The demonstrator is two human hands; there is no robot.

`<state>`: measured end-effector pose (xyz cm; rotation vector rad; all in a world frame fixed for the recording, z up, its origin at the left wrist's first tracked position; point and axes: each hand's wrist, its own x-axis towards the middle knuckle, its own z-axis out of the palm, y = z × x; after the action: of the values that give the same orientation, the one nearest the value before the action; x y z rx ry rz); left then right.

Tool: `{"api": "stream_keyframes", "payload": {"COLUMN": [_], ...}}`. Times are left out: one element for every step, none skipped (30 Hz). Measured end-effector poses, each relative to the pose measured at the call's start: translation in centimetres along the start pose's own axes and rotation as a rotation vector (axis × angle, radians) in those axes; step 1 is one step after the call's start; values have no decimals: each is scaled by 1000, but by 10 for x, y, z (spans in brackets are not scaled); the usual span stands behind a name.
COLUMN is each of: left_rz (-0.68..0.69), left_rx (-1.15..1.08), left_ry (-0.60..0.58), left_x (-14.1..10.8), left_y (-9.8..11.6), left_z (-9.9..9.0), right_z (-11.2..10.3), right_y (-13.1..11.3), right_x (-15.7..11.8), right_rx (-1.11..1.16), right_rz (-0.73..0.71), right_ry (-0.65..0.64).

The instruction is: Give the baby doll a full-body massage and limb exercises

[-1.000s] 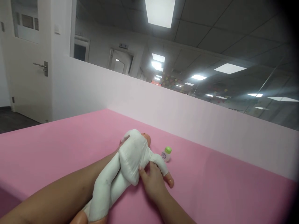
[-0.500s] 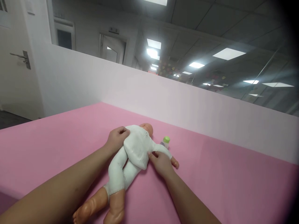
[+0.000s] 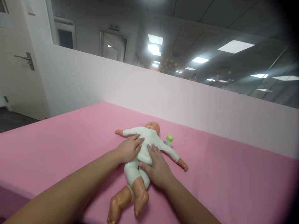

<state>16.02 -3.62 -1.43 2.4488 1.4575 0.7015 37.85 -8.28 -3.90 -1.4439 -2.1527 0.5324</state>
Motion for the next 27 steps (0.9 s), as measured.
{"api": "stream_keyframes", "payload": {"left_rz": [7, 14, 19, 23, 26, 26, 24, 18, 12, 6, 4, 6, 9, 15, 23, 33, 46, 62, 83, 107, 130, 156, 183, 205, 219, 220, 212], "left_rx": [19, 30, 33, 29, 22, 15, 10, 4, -4, -15, -28, -39, -43, -37, -19, 9, 43, 74, 94, 102, 96, 79, 57, 36, 23, 18, 20], "left_ry": [-21, -53, -98, -157, -220, -278, -327, -365, -393, -414, -430, -442, -445, -439, -426, -402, -364, -305, -226, -130, -28, 65, 129, 154, 132, 79, 14], "left_x": [-1, -3, -5, -6, -8, -9, -9, -9, -9, -9, -8, -8, -8, -8, -8, -8, -9, -9, -9, -10, -10, -10, -10, -10, -10, -10, -11], "left_y": [3, 5, 6, 6, 5, 3, 0, -3, -6, -10, -12, -14, -15, -15, -13, -11, -8, -3, 2, 7, 12, 17, 22, 26, 29, 32, 34], "left_z": [-2, -5, -8, -11, -13, -16, -18, -19, -21, -21, -22, -23, -23, -23, -24, -25, -26, -27, -28, -30, -31, -31, -31, -29, -26, -22, -17], "right_z": [1, 1, 1, 0, -3, -6, -10, -15, -21, -26, -32, -36, -40, -42, -43, -43, -42, -41, -39, -36, -34, -32, -30, -28, -25, -23, -20], "right_y": [0, 0, -1, -2, -2, -3, -3, -2, 0, 2, 5, 8, 11, 14, 16, 17, 17, 16, 15, 12, 10, 7, 4, 2, 0, -2, -3], "right_x": [0, 0, 0, -1, -1, -2, -2, -3, -3, -3, -3, -3, -2, -2, -2, -2, -3, -3, -3, -3, -3, -3, -3, -2, -2, -1, -1], "right_rx": [-2, -1, 2, 7, 18, 32, 52, 74, 98, 121, 142, 159, 172, 178, 175, 161, 136, 105, 74, 49, 32, 22, 18, 13, 1, -19, -43], "right_rz": [8, 15, 20, 24, 28, 27, 23, 15, 7, -2, -14, -28, -45, -65, -86, -108, -128, -150, -178, -210, -242, -268, -287, -300, -305, -304, -299], "right_ry": [-6, -9, -14, -20, -32, -49, -69, -95, -125, -155, -184, -207, -225, -236, -237, -226, -198, -147, -72, 24, 132, 235, 311, 345, 334, 291, 234]}}
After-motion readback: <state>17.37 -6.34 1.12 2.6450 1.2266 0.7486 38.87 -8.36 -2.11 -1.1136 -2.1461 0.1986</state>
